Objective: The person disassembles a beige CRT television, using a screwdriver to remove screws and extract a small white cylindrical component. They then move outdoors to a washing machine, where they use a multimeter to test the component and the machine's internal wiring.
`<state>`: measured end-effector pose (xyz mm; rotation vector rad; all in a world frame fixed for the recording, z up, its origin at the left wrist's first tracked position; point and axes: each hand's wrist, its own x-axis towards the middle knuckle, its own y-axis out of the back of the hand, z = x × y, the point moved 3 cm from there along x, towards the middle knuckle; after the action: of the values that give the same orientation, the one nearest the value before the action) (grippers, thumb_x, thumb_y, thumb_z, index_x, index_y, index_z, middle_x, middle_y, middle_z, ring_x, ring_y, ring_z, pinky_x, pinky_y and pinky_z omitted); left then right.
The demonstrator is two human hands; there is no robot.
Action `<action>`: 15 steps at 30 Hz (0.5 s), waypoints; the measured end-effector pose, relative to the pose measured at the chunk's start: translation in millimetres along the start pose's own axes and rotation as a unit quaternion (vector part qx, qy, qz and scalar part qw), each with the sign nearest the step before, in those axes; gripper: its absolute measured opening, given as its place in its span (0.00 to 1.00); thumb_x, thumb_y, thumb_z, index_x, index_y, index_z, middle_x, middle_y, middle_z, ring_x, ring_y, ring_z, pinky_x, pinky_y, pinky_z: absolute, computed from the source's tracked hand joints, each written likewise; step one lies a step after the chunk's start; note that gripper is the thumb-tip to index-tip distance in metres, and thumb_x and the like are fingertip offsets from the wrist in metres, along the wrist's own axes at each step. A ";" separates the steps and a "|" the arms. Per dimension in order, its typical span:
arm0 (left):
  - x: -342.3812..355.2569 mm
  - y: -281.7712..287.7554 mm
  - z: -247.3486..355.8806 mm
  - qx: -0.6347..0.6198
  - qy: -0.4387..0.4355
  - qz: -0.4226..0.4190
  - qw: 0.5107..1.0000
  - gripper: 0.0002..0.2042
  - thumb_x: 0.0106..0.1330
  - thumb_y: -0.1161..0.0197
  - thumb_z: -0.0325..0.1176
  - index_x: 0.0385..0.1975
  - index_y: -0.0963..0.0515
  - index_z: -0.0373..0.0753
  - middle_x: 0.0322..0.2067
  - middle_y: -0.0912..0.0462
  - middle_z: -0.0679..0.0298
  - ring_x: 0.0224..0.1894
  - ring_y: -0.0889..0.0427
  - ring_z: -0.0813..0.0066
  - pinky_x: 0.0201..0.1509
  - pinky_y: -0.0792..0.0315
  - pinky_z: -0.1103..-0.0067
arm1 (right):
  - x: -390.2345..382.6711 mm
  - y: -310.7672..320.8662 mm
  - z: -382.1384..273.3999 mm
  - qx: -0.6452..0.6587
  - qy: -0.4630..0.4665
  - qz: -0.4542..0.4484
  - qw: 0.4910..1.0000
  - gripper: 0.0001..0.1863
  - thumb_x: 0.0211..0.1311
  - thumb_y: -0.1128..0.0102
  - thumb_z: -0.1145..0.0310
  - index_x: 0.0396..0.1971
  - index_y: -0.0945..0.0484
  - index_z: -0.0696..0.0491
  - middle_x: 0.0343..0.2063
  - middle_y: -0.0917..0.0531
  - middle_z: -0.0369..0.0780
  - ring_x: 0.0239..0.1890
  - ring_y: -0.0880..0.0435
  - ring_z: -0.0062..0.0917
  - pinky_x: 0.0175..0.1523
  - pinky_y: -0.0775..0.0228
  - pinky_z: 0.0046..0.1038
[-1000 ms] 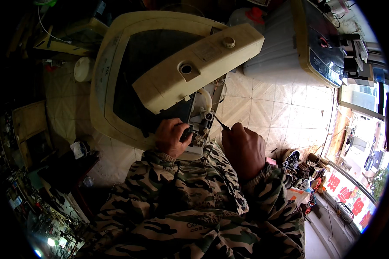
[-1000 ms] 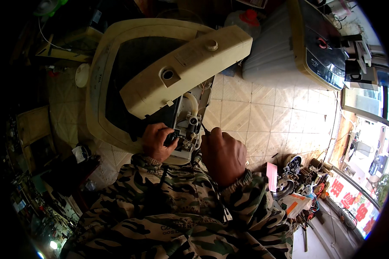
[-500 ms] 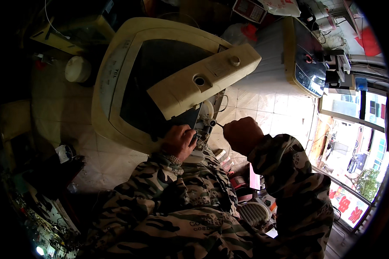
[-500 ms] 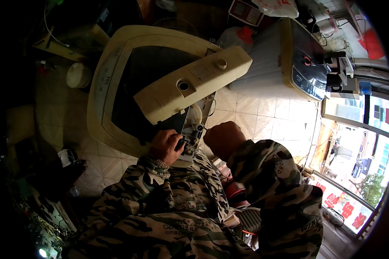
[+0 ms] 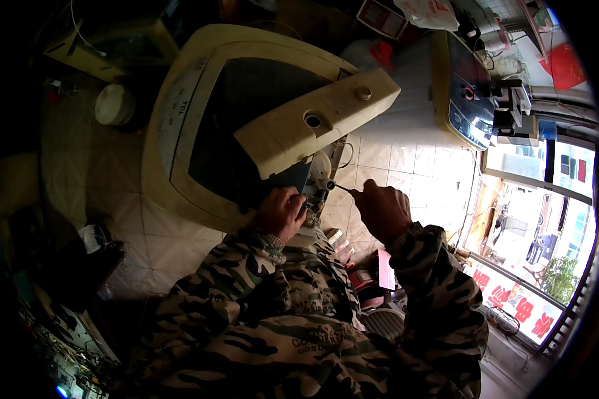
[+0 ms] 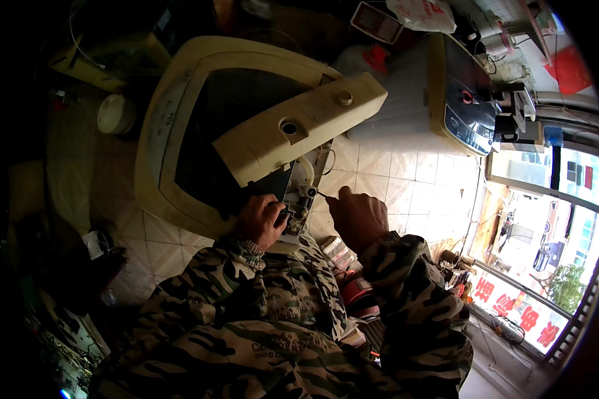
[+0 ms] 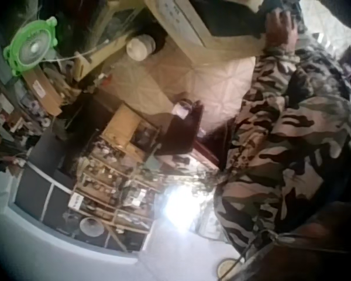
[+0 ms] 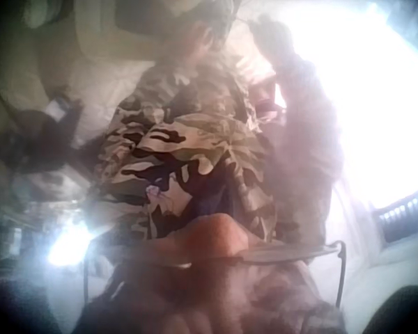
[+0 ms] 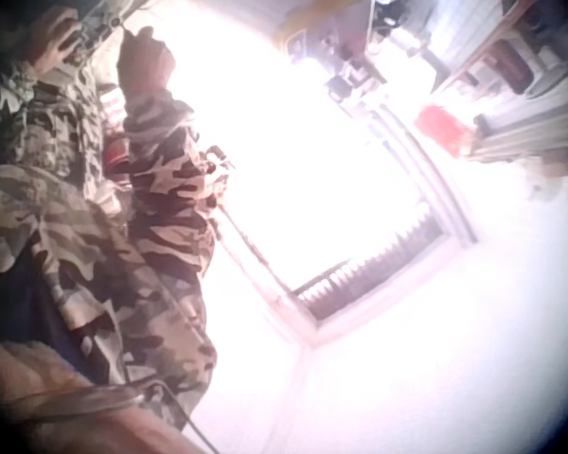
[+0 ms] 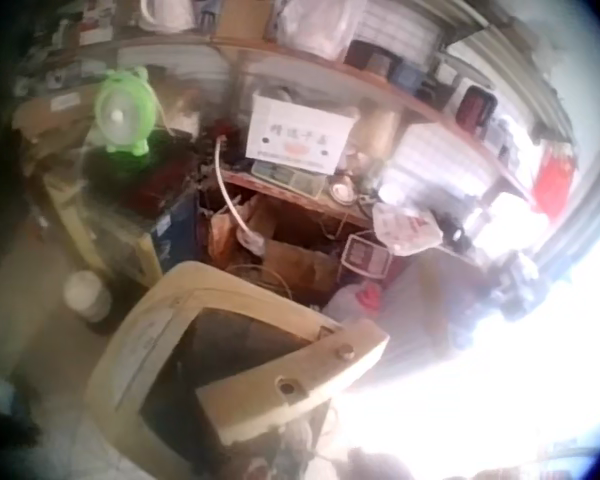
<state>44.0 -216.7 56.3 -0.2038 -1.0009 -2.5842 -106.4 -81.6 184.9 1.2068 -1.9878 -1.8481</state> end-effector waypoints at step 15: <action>-7.7 -8.5 -1.5 0.048 -0.002 0.012 0.999 0.21 0.42 0.21 0.28 0.38 0.23 0.42 0.41 0.25 0.59 0.42 0.23 0.57 0.42 0.24 0.64 | -5.0 9.8 3.6 -0.022 0.221 0.042 0.974 0.11 0.53 0.40 0.75 0.39 0.22 0.55 0.33 0.23 0.46 0.36 0.18 0.41 0.35 0.24 0.41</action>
<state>47.8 -209.8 47.9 -0.1959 -1.1153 -2.5073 -109.6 -76.6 194.8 1.3550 -1.7121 -1.4196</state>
